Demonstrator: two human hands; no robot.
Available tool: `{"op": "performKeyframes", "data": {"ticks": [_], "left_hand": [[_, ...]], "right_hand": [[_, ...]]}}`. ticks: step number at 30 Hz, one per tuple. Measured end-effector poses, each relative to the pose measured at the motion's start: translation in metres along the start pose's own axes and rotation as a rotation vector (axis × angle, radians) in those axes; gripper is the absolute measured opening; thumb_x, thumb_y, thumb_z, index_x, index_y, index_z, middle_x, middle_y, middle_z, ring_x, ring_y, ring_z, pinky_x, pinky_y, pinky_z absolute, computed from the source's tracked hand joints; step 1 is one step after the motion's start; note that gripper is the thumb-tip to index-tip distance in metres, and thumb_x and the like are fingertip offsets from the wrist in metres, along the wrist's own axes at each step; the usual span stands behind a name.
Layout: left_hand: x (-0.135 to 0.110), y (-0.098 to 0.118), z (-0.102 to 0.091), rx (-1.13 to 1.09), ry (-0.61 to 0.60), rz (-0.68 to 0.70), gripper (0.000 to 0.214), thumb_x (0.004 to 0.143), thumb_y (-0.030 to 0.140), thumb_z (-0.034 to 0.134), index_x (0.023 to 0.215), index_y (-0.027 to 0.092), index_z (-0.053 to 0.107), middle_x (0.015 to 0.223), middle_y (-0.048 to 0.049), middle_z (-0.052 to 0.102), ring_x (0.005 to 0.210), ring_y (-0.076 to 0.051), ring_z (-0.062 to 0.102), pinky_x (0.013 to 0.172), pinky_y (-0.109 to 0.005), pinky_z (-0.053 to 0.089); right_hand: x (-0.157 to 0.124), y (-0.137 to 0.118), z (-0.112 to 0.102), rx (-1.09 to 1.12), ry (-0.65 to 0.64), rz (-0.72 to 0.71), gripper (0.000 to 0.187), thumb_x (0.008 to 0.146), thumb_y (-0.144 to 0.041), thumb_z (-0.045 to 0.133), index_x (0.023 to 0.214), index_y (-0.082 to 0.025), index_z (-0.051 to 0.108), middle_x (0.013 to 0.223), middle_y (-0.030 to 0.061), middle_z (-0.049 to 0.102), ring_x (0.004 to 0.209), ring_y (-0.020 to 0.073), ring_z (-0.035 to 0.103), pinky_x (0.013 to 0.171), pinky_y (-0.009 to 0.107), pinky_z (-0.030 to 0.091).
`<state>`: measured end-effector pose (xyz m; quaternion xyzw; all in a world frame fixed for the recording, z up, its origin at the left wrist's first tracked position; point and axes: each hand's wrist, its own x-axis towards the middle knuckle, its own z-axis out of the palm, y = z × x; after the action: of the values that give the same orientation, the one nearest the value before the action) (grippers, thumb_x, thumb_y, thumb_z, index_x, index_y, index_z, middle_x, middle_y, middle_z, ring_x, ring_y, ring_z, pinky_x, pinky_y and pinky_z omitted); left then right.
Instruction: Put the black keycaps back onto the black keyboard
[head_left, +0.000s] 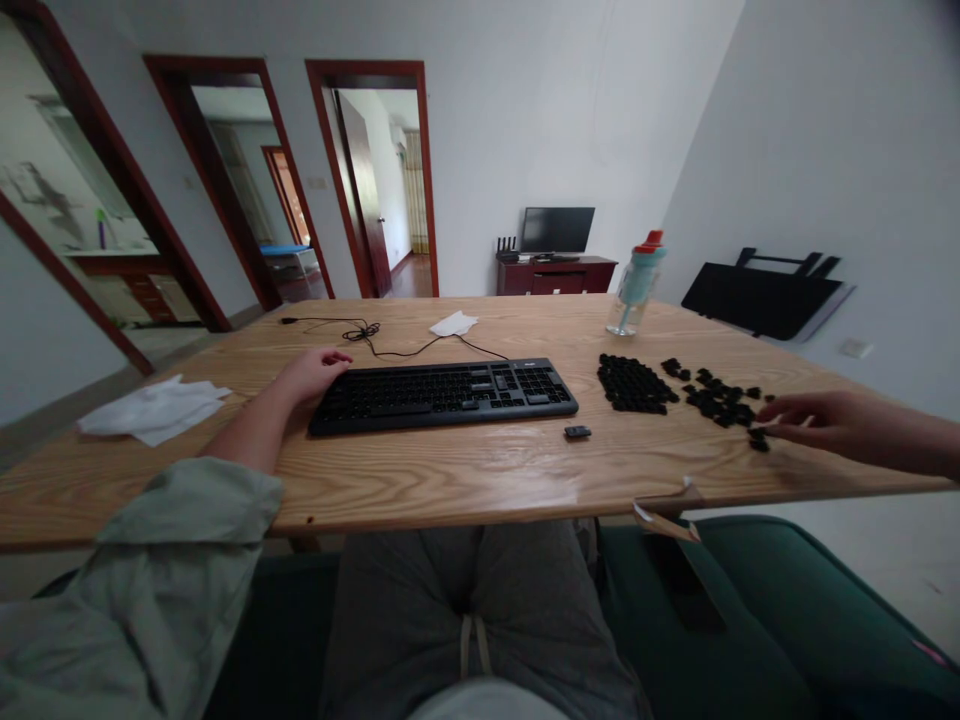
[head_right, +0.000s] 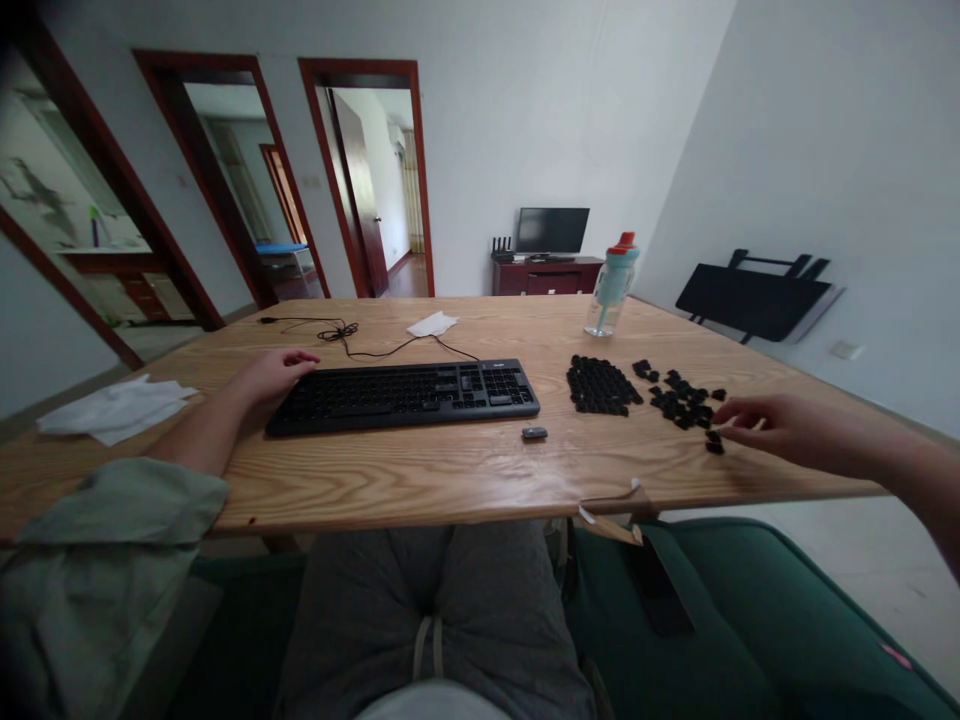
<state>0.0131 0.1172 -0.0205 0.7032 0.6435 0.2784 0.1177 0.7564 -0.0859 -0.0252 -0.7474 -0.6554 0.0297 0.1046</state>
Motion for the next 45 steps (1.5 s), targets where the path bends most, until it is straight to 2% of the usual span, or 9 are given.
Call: {"op": "performKeyframes", "data": {"ticks": [3, 14, 19, 24, 30, 34, 37, 41, 45], "left_hand": [[0.0, 0.001, 0.003, -0.019, -0.011, -0.015, 0.039, 0.072, 0.042, 0.06, 0.097, 0.015, 0.075, 0.084, -0.008, 0.073, 0.081, -0.025, 0.067, 0.075, -0.033, 0.052], [-0.001, 0.001, 0.005, 0.022, -0.034, -0.04, 0.039, 0.069, 0.044, 0.062, 0.095, 0.018, 0.076, 0.087, -0.0076, 0.075, 0.082, -0.026, 0.069, 0.074, -0.033, 0.05], [0.0, 0.006, 0.005, 0.1, -0.013, -0.023, 0.036, 0.072, 0.042, 0.059, 0.092, 0.018, 0.077, 0.09, -0.0089, 0.076, 0.087, -0.028, 0.069, 0.077, -0.034, 0.05], [0.001, 0.003, 0.007, 0.087, 0.038, -0.027, 0.032, 0.07, 0.042, 0.061, 0.085, 0.019, 0.076, 0.085, -0.0084, 0.075, 0.084, -0.029, 0.068, 0.077, -0.035, 0.051], [-0.004, 0.002, 0.011, -0.052, -0.011, -0.006, 0.036, 0.071, 0.041, 0.062, 0.093, 0.016, 0.076, 0.089, -0.0081, 0.076, 0.086, -0.027, 0.069, 0.075, -0.033, 0.053], [-0.006, 0.01, 0.009, -0.033, 0.001, -0.029, 0.032, 0.071, 0.035, 0.065, 0.096, 0.017, 0.076, 0.087, -0.0068, 0.076, 0.084, -0.026, 0.069, 0.076, -0.033, 0.051], [-0.004, 0.01, 0.008, -0.003, 0.069, -0.026, 0.033, 0.074, 0.034, 0.063, 0.099, 0.017, 0.076, 0.091, -0.0073, 0.076, 0.086, -0.026, 0.068, 0.078, -0.033, 0.051], [-0.003, 0.007, 0.005, -0.018, 0.121, 0.009, 0.031, 0.076, 0.035, 0.06, 0.097, 0.018, 0.076, 0.09, -0.0066, 0.075, 0.084, -0.024, 0.068, 0.079, -0.031, 0.051], [-0.006, 0.009, 0.002, -0.028, 0.134, -0.003, 0.029, 0.076, 0.034, 0.06, 0.094, 0.017, 0.076, 0.089, -0.0063, 0.075, 0.083, -0.023, 0.066, 0.081, -0.031, 0.05]], "right_hand": [[-0.011, -0.002, 0.002, 0.128, -0.172, -0.001, 0.044, 0.072, -0.057, 0.062, 0.099, -0.025, 0.076, 0.092, 0.011, 0.076, 0.086, 0.0297, 0.069, 0.077, 0.039, 0.056], [-0.002, 0.003, 0.005, -0.016, 0.02, 0.12, 0.035, 0.067, -0.042, 0.059, 0.093, -0.023, 0.073, 0.088, 0.0108, 0.076, 0.076, 0.03, 0.069, 0.076, 0.043, 0.054], [-0.018, -0.088, 0.003, 0.025, 0.026, -0.146, 0.041, 0.084, -0.05, 0.052, 0.109, -0.025, 0.073, 0.092, 0.0092, 0.076, 0.074, 0.0265, 0.069, 0.068, 0.038, 0.053], [-0.018, -0.205, 0.038, -0.014, 0.022, -0.546, 0.039, 0.09, -0.048, 0.053, 0.118, -0.032, 0.072, 0.118, 0.0073, 0.072, 0.074, 0.0208, 0.07, 0.064, 0.033, 0.053], [0.005, -0.265, 0.049, -0.087, -0.025, -0.713, 0.022, 0.085, -0.034, 0.059, 0.098, -0.036, 0.077, 0.098, 0.001, 0.076, 0.079, 0.0224, 0.071, 0.065, 0.032, 0.051], [0.028, -0.283, 0.02, 0.098, -0.032, -0.62, 0.018, 0.083, -0.043, 0.064, 0.094, -0.033, 0.074, 0.085, 0.0006, 0.074, 0.07, 0.0203, 0.066, 0.064, 0.033, 0.049], [0.052, -0.289, 0.006, 0.448, 0.07, -0.476, 0.029, 0.078, -0.056, 0.07, 0.088, -0.029, 0.067, 0.08, 0.0005, 0.069, 0.064, 0.0165, 0.059, 0.057, 0.03, 0.045], [0.077, -0.285, 0.017, 0.946, 0.076, -0.347, 0.037, 0.072, -0.058, 0.077, 0.082, -0.027, 0.06, 0.076, -0.0014, 0.064, 0.058, 0.0117, 0.051, 0.052, 0.026, 0.04], [0.085, -0.27, 0.036, 1.062, 0.023, -0.242, 0.036, 0.07, -0.057, 0.079, 0.082, -0.026, 0.064, 0.066, -0.0017, 0.058, 0.055, 0.0108, 0.047, 0.048, 0.025, 0.036]]}}
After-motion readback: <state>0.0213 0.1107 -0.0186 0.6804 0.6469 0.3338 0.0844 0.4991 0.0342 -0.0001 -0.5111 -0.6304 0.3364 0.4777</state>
